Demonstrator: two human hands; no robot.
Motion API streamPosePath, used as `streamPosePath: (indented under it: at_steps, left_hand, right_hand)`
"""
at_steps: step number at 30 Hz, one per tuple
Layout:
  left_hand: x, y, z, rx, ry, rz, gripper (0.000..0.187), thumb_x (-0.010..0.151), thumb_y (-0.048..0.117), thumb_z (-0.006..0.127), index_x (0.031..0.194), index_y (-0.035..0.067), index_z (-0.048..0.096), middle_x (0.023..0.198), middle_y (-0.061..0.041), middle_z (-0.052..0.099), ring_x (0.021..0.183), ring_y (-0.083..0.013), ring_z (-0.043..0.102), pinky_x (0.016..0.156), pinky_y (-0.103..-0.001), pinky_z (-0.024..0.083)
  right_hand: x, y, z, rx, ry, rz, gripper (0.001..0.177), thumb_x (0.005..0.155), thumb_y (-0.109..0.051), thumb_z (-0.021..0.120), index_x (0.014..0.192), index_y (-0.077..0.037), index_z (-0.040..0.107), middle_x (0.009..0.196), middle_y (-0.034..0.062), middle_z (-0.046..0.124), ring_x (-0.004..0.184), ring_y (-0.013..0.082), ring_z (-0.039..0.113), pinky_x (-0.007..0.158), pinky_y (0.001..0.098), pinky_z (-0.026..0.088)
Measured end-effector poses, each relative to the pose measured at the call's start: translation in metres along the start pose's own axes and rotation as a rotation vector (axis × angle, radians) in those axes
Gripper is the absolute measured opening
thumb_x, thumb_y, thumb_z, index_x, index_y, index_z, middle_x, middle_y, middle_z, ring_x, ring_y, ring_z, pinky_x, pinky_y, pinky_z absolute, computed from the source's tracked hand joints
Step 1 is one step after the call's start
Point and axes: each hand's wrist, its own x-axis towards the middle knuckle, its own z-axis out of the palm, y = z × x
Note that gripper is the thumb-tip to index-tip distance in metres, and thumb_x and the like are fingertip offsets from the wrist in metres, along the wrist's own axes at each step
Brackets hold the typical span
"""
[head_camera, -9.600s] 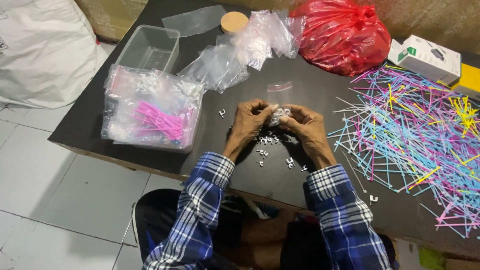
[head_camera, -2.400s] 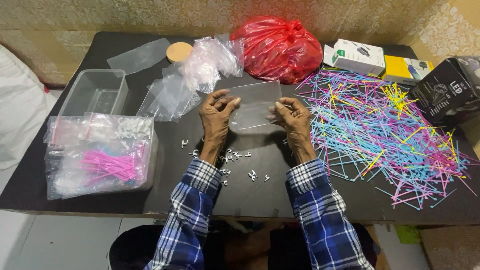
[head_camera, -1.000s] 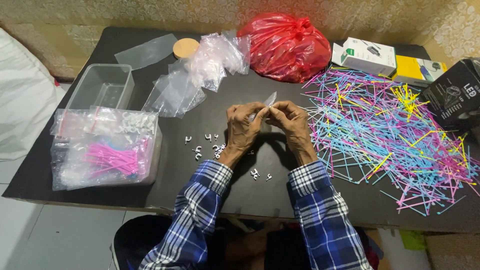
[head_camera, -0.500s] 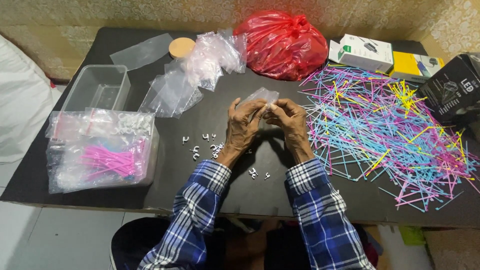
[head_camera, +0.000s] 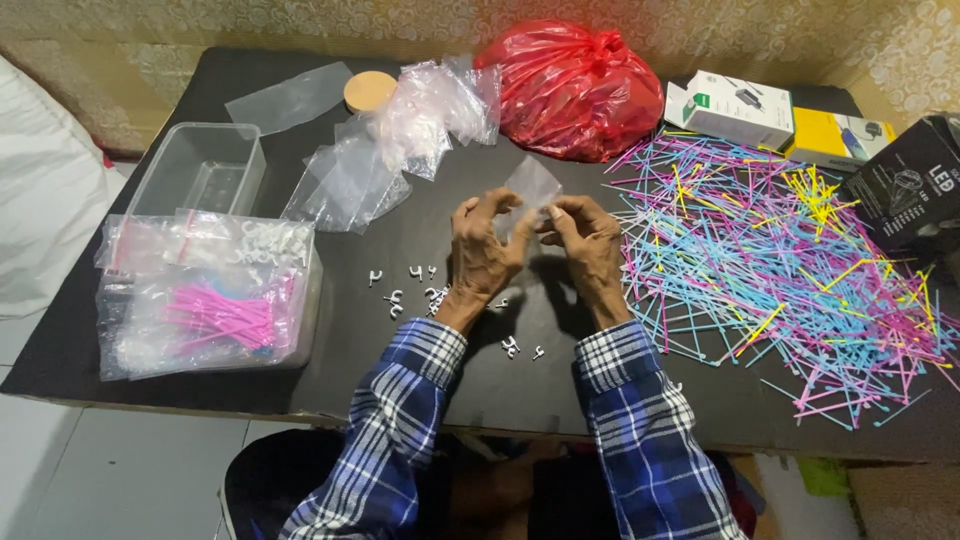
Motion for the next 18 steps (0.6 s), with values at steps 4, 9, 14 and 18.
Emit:
streamPosePath:
  at_steps: [4,9,14,18]
  left_hand:
    - [-0.003,0.002,0.000,0.066,0.002,0.084,0.037,0.091,0.042,0.079,0.117,0.021,0.064,0.099,0.000,0.074,0.091,-0.0212,0.074,0.105,-0.045,0.045]
    - [-0.005,-0.016,0.007,0.218,0.055,0.146,0.022,0.090,0.025,0.074,0.111,0.023,0.069,0.101,0.001,0.070,0.087,-0.0221,0.070,0.087,-0.038,0.050]
    - [-0.003,-0.012,0.008,0.347,0.129,0.248,0.052,0.094,0.017,0.066,0.144,0.020,0.056,0.103,-0.003,0.068,0.083,-0.0201,0.068,0.083,-0.033,0.048]
    - [0.001,0.007,-0.006,0.397,0.118,0.341,0.065,0.096,0.010,0.060,0.158,0.023,0.046,0.099,-0.002,0.065,0.079,-0.0195,0.067,0.078,-0.030,0.048]
  right_hand:
    - [-0.002,0.002,0.006,-0.136,-0.026,-0.091,0.008,0.100,-0.007,0.066,0.105,-0.004,0.073,0.088,0.0117,0.072,0.078,0.0175,0.072,0.066,0.0304,0.061]
    - [-0.007,-0.013,0.012,-0.442,0.057,-0.366,0.007,0.100,-0.002,0.068,0.102,-0.007,0.071,0.068,0.0090,0.070,0.063,0.0187,0.073,0.054,0.0275,0.056]
    - [-0.011,-0.019,0.014,-0.749,0.070,-0.667,0.011,0.101,-0.004,0.066,0.103,-0.013,0.071,0.092,0.0052,0.070,0.080,0.0255,0.074,0.064,0.0335,0.059]
    - [-0.009,-0.009,0.016,-0.930,0.082,-0.812,0.011,0.102,-0.005,0.064,0.105,-0.014,0.071,0.106,0.0041,0.071,0.090,0.0234,0.075,0.070,0.0290,0.061]
